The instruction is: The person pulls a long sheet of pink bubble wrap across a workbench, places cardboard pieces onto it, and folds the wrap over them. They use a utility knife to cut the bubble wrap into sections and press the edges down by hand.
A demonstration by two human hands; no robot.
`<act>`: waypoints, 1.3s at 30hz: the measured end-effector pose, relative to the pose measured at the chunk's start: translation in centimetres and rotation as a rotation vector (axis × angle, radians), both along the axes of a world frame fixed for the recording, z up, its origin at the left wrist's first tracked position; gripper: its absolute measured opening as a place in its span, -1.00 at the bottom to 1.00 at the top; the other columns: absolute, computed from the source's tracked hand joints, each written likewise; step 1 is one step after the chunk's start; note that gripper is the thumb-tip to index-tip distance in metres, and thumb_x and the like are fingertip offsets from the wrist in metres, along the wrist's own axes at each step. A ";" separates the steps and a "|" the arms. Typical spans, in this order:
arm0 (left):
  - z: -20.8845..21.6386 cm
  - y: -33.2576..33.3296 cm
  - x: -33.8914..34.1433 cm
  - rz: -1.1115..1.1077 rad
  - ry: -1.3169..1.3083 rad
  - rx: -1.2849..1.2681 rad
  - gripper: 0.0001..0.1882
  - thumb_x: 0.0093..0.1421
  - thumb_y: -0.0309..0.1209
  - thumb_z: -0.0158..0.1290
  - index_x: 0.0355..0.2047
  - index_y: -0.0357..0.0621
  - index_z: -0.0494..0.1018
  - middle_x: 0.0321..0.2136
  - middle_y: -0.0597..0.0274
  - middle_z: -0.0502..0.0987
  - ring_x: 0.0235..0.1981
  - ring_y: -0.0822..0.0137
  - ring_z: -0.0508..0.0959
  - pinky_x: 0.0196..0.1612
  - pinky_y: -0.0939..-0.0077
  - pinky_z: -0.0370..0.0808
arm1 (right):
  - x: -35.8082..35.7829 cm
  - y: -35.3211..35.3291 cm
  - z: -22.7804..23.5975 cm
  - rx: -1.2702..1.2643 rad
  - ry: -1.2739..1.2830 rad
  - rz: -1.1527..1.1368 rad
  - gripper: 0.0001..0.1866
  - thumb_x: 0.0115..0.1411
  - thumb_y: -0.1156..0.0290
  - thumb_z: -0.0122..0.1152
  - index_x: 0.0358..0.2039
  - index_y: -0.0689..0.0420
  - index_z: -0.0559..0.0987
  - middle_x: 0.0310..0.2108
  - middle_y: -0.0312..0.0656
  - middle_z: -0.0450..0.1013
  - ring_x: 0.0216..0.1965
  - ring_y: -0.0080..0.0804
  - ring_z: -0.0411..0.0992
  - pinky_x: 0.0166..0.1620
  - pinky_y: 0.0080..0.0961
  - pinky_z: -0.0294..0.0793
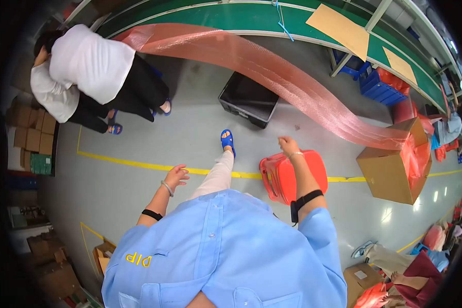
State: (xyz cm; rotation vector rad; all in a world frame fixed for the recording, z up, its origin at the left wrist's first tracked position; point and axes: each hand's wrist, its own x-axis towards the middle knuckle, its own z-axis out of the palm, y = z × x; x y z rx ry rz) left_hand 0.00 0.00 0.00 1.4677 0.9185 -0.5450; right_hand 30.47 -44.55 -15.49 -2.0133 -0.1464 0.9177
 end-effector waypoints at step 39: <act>8.8 5.1 61.1 0.960 -0.713 -0.690 -0.77 0.20 -0.42 0.01 -0.12 -0.12 0.41 -0.29 0.23 0.52 -0.27 0.32 0.53 -0.19 0.36 0.50 | 54.0 19.0 30.7 0.110 0.295 0.266 -0.87 0.12 0.40 0.21 -0.33 0.14 0.55 -0.54 -0.50 0.35 -0.53 -0.76 0.22 -0.47 -0.76 0.22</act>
